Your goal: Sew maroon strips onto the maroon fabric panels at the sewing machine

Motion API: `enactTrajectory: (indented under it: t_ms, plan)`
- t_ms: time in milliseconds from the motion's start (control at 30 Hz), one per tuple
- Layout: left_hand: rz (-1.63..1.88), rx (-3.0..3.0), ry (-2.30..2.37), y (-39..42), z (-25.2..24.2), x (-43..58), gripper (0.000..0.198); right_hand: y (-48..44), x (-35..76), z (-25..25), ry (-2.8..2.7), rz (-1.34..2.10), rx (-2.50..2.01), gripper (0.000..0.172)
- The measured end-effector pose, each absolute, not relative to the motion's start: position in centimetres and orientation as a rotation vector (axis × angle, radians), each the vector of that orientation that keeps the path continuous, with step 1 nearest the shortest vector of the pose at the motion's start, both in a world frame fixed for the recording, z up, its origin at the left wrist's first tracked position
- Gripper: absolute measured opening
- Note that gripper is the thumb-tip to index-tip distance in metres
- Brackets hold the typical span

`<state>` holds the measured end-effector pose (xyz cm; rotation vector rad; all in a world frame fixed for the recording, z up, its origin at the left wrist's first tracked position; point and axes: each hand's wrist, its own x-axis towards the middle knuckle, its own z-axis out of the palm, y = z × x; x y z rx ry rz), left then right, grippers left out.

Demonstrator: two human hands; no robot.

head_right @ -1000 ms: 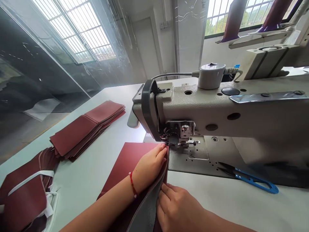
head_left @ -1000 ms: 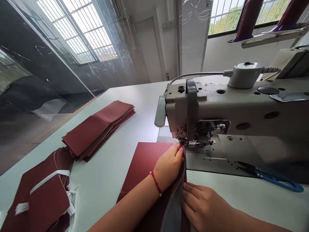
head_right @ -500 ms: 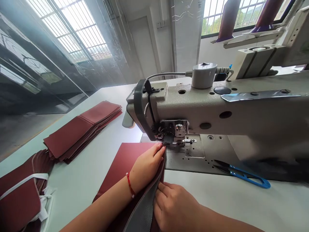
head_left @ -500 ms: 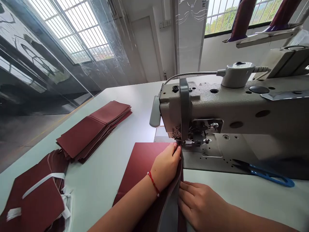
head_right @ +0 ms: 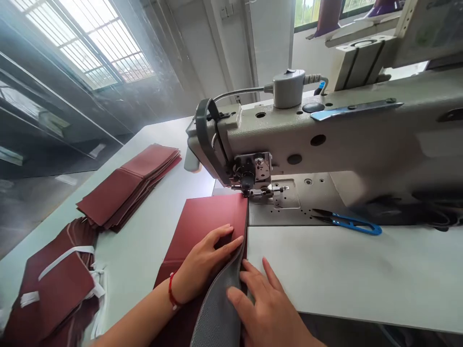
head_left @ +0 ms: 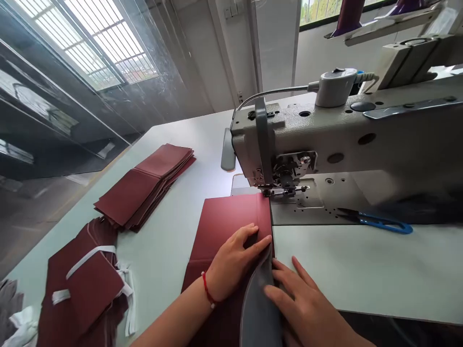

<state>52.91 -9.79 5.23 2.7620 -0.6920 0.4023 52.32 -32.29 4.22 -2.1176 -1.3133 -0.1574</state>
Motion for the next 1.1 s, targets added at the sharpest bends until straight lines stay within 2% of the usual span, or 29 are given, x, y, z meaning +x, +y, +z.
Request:
enactTrajectory:
  t_ms: [67, 133, 200, 267, 367, 633, 1100]
  plan:
    - [0.375, 2.758, -0.704, -9.9, 5.6, 51.8, 0.041, -31.7, 51.1, 3.4, -1.230, -0.366, -2.168, 0.043]
    - [0.405, 2.748, -0.732, -10.3, 6.0, 51.3, 0.041, -30.9, 50.3, 2.8, -1.089, -0.510, -2.185, 0.035]
    - [0.422, 2.747, -0.766, -10.6, 6.1, 51.2, 0.041, -30.2, 49.9, 2.6, -0.954, -0.599, -2.160, 0.029]
    - [0.395, 2.750, -0.811, -10.7, 6.3, 51.1, 0.042, -30.0, 49.6, 2.5, -0.881, -0.639, -2.137, 0.032]
    - [0.378, 2.725, -0.847, -10.9, 6.6, 50.6, 0.038, -30.2, 49.3, 2.3, -0.920, -0.628, -2.107, 0.036]
    - [0.385, 2.681, -0.898, -11.4, 6.8, 50.5, 0.031, -30.7, 49.5, 2.1, -0.999, -0.594, -2.067, 0.034]
    - [0.412, 2.700, -0.896, -11.4, 6.6, 49.9, 0.034, -30.6, 49.5, 2.0, -0.963, -0.661, -2.078, 0.032]
